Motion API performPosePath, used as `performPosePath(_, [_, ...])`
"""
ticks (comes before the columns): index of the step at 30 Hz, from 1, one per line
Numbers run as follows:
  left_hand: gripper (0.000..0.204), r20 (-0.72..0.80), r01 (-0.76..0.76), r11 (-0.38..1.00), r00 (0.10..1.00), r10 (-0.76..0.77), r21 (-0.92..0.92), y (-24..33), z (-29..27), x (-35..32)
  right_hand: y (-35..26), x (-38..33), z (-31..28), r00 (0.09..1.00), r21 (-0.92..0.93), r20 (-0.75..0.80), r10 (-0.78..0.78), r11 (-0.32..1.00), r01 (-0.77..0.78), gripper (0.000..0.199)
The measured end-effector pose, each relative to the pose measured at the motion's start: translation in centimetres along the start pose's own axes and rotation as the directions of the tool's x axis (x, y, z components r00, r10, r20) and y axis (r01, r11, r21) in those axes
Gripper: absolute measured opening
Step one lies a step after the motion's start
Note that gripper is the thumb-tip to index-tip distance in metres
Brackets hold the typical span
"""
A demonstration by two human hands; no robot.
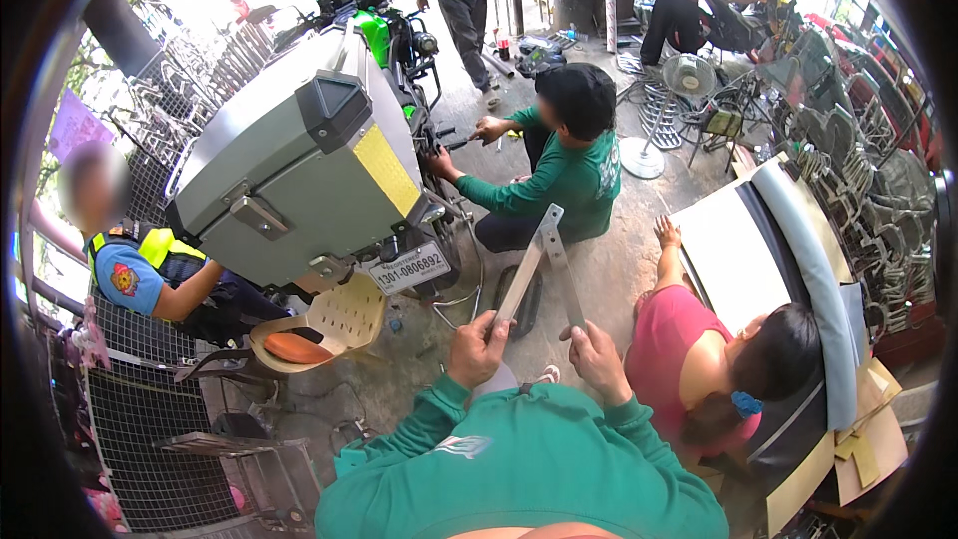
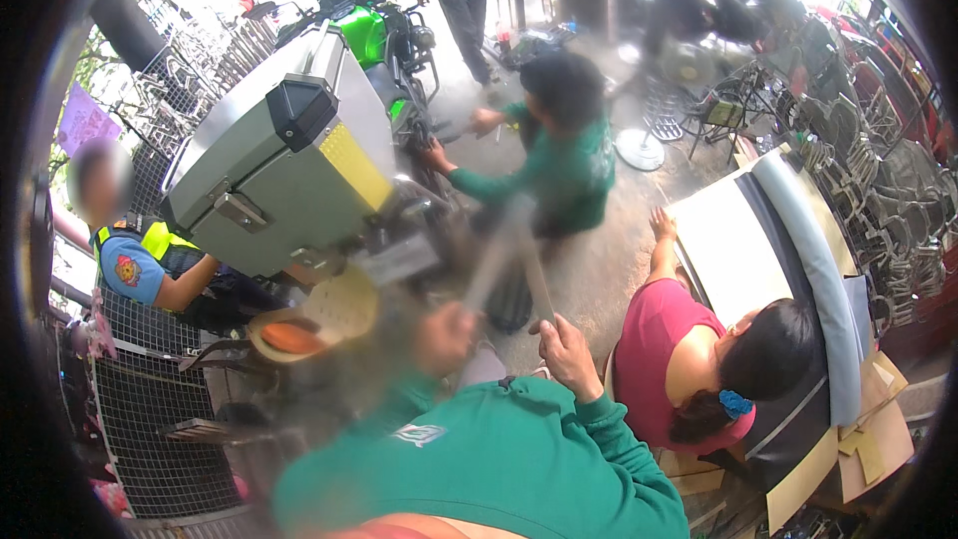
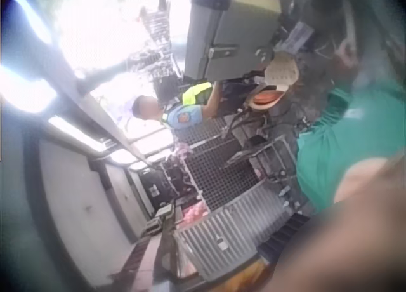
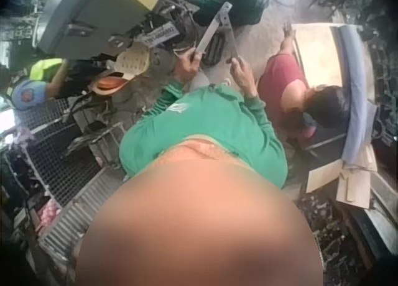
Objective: The person marks a metal bracket with a marker, then uses a drill press to create holes in the bracket. They inspect the bracket after drilling and hold it up for viewing.
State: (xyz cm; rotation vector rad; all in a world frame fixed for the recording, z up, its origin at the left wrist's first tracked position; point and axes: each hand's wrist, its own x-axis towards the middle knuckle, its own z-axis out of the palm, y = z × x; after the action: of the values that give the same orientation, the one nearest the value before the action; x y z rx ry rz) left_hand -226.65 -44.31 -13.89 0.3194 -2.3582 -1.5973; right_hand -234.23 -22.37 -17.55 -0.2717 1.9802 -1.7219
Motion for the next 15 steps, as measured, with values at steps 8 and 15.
performPosePath(8, [0.028,0.059,0.119,0.992,0.991,-0.120,0.033,0.2,0.1,0.1,0.3,0.8,-0.6,0.998,0.257,-0.012,0.066,0.964,-0.061,0.024])
performPosePath(15, [0.028,0.090,0.115,0.979,0.991,-0.101,-0.170,-0.7,1.7,0.0,-0.9,0.6,0.6,0.997,0.382,0.005,0.071,0.922,-0.067,0.023])
